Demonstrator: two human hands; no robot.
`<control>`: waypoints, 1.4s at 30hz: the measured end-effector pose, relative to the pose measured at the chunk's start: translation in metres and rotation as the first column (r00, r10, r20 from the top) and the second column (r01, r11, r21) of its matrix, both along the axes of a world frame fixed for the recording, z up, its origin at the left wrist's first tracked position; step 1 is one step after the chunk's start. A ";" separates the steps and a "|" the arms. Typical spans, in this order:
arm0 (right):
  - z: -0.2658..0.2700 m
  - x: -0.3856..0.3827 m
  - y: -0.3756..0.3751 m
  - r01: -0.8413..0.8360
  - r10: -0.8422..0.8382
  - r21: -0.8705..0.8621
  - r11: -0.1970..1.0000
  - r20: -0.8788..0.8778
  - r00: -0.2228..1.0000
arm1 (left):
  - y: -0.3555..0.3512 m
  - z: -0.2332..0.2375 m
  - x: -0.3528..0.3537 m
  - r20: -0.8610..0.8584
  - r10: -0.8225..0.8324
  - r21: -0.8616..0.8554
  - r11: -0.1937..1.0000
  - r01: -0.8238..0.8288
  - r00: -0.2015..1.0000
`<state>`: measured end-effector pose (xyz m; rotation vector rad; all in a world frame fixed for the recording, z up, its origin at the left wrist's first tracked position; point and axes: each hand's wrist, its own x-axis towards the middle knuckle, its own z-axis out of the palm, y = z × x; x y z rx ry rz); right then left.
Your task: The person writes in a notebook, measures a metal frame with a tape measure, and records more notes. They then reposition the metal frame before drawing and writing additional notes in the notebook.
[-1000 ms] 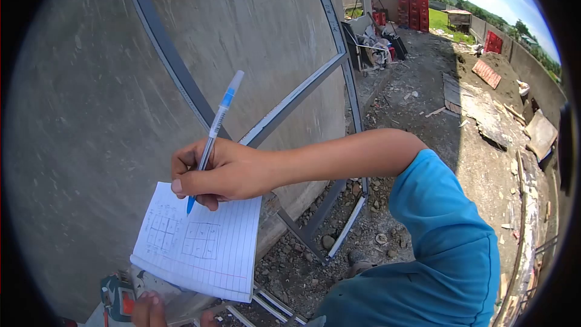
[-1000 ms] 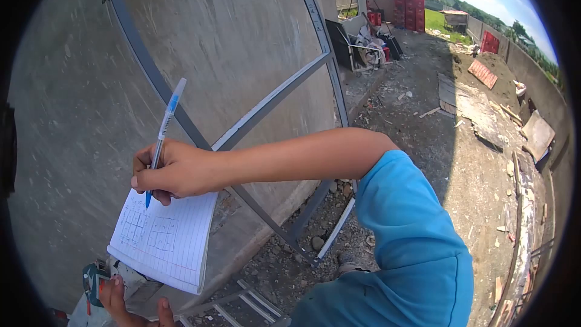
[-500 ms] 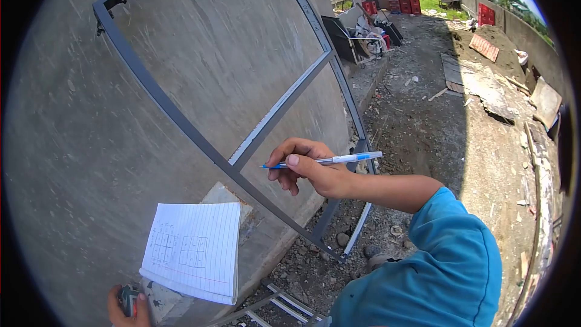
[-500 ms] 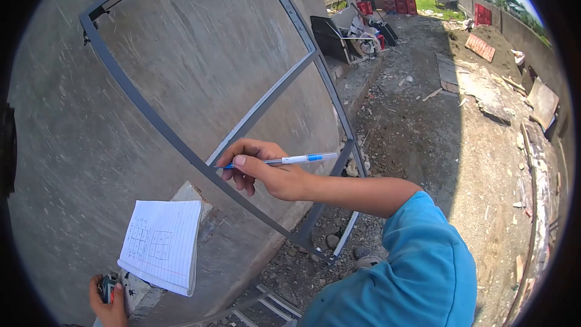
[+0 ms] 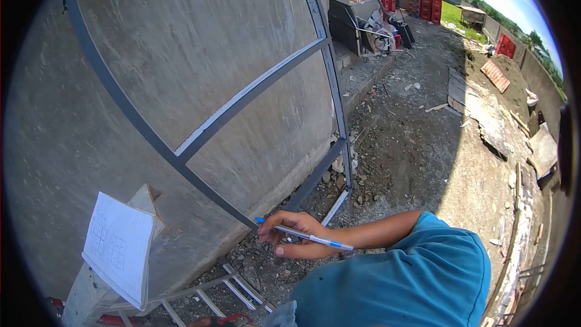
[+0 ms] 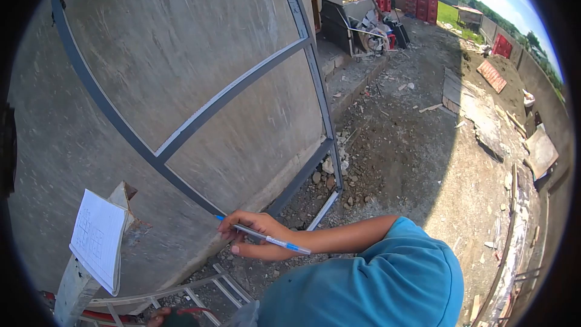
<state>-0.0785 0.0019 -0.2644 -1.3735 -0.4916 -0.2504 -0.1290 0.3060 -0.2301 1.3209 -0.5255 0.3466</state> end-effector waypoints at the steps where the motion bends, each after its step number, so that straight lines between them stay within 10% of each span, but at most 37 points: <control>1: -0.002 -0.004 0.000 -0.049 0.052 -0.103 0.993 0.019 0.998 | -0.027 -0.023 0.000 -0.284 -0.082 -0.055 0.996 0.069 0.955; 2: -0.010 -0.005 -0.003 -0.038 0.040 -0.158 0.987 0.008 0.999 | -0.066 -0.045 0.008 -0.531 -0.010 -0.058 0.998 -0.025 0.848; 7: -0.103 -0.011 -0.054 0.082 -0.159 -0.201 0.976 -0.405 0.900 | -0.220 -0.128 0.045 -0.701 -0.553 -0.510 0.830 0.225 0.450; 16: -0.169 -0.089 -0.221 0.301 0.108 0.234 0.924 -0.917 0.383 | -0.350 -0.222 0.044 -0.897 -0.400 -0.119 0.629 0.769 0.189; 29: -0.203 -0.082 -0.215 0.178 -0.092 0.005 0.984 -0.839 0.535 | -0.381 -0.265 0.035 -0.903 -0.406 -0.306 0.838 0.452 0.140; 35: -0.145 -0.049 -0.179 -0.176 0.044 -0.031 0.984 -0.911 0.409 | -0.312 -0.247 0.049 -0.645 -0.761 -0.764 0.640 0.086 -0.066; 39: -0.097 -0.013 -0.154 -0.316 0.037 -0.231 0.920 -0.753 0.657 | -0.260 -0.197 0.054 -0.642 -0.766 -0.763 0.635 -0.122 0.029; 42: -0.053 0.030 -0.146 -0.267 0.018 -0.358 0.895 -0.568 0.823 | -0.183 -0.185 0.053 -0.485 -0.850 -0.866 0.500 0.023 0.207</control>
